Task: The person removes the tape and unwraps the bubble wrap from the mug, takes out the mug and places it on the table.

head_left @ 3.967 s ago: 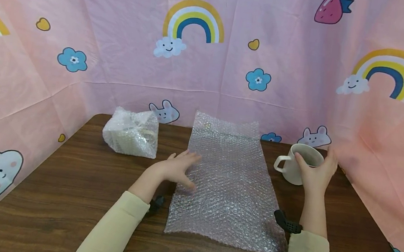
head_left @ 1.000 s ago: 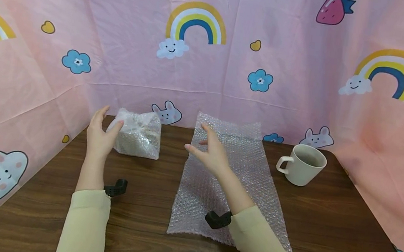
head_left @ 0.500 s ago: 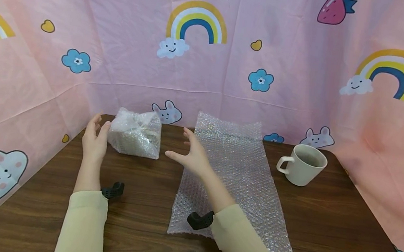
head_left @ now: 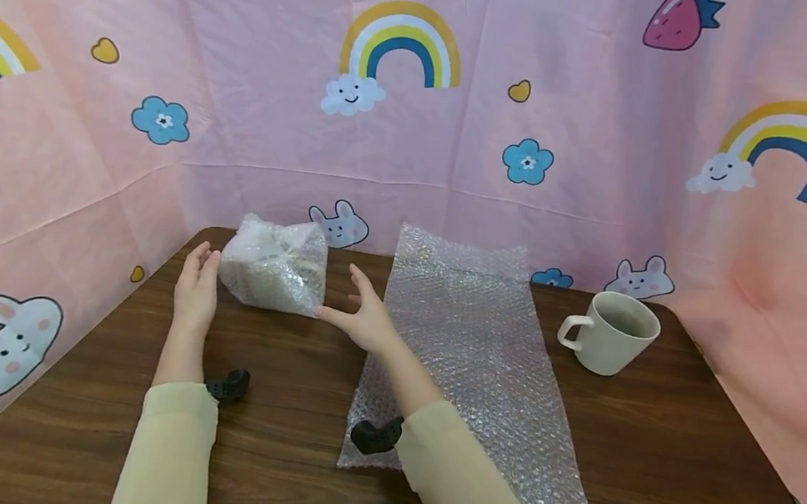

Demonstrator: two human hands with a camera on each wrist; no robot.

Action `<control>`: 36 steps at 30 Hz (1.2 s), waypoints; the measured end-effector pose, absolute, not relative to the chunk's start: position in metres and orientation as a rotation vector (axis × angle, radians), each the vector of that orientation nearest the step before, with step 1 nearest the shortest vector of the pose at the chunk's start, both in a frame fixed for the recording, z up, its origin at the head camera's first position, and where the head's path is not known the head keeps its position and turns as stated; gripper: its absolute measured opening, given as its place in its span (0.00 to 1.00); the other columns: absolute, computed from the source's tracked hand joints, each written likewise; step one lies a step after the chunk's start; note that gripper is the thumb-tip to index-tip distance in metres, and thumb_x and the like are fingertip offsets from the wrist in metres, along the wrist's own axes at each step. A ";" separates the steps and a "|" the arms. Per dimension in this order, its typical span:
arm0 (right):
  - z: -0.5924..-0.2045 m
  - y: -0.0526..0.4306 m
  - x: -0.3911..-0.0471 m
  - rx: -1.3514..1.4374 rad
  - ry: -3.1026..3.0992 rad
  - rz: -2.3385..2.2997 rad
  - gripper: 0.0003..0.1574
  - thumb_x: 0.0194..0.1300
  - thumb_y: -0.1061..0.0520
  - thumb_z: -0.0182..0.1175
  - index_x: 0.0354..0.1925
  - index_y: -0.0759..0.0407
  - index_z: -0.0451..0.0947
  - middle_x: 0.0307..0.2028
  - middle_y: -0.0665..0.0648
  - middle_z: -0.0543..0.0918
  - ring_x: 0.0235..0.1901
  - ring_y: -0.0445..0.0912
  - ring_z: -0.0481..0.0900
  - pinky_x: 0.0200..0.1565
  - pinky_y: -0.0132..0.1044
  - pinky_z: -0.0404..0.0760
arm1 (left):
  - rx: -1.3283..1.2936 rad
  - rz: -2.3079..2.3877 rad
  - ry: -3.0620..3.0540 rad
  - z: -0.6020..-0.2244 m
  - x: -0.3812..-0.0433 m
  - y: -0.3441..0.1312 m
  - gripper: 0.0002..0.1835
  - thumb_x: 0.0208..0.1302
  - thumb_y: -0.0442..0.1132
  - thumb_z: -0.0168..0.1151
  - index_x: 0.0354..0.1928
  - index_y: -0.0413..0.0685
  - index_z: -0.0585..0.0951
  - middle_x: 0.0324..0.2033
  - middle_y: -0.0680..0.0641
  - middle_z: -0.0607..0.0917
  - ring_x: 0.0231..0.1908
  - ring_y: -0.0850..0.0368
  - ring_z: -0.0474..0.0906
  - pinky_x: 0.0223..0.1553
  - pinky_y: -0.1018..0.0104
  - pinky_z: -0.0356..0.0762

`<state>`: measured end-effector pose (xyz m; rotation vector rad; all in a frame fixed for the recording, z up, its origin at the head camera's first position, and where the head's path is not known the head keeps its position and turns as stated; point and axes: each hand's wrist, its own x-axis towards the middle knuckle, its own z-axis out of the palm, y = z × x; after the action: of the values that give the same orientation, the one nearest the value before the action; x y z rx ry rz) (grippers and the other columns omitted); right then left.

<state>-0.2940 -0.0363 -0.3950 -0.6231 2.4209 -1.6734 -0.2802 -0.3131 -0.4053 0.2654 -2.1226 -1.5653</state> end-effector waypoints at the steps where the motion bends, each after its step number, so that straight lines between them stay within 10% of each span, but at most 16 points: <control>1: -0.396 -0.039 -0.294 -0.619 2.408 -1.673 0.59 0.58 0.40 0.68 0.76 0.40 0.43 0.73 0.52 0.53 0.67 0.53 0.61 0.53 0.50 0.74 | 0.259 -1.568 -2.136 -0.407 -0.280 -0.314 0.36 0.73 0.60 0.36 0.74 0.47 0.53 0.71 0.40 0.56 0.70 0.47 0.50 0.68 0.53 0.47; 13: -0.400 -0.057 -0.291 -0.565 2.328 -1.628 0.63 0.57 0.40 0.68 0.76 0.40 0.38 0.74 0.54 0.50 0.67 0.57 0.60 0.59 0.51 0.68 | 0.155 -1.773 -2.193 -0.407 -0.275 -0.319 0.36 0.75 0.59 0.29 0.76 0.46 0.42 0.74 0.40 0.42 0.72 0.44 0.36 0.67 0.43 0.40; 36: -0.407 -0.071 -0.295 -0.479 1.997 -1.835 0.58 0.64 0.47 0.64 0.76 0.46 0.37 0.74 0.57 0.46 0.68 0.54 0.58 0.56 0.47 0.72 | 0.113 -2.126 -2.021 -0.397 -0.269 -0.302 0.34 0.75 0.57 0.34 0.76 0.51 0.44 0.74 0.40 0.42 0.70 0.37 0.41 0.64 0.37 0.49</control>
<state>-0.2947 -0.0714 -0.4065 -0.4786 1.9968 -1.8345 -0.2691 -0.3018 -0.3966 0.1127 -2.0211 -2.1256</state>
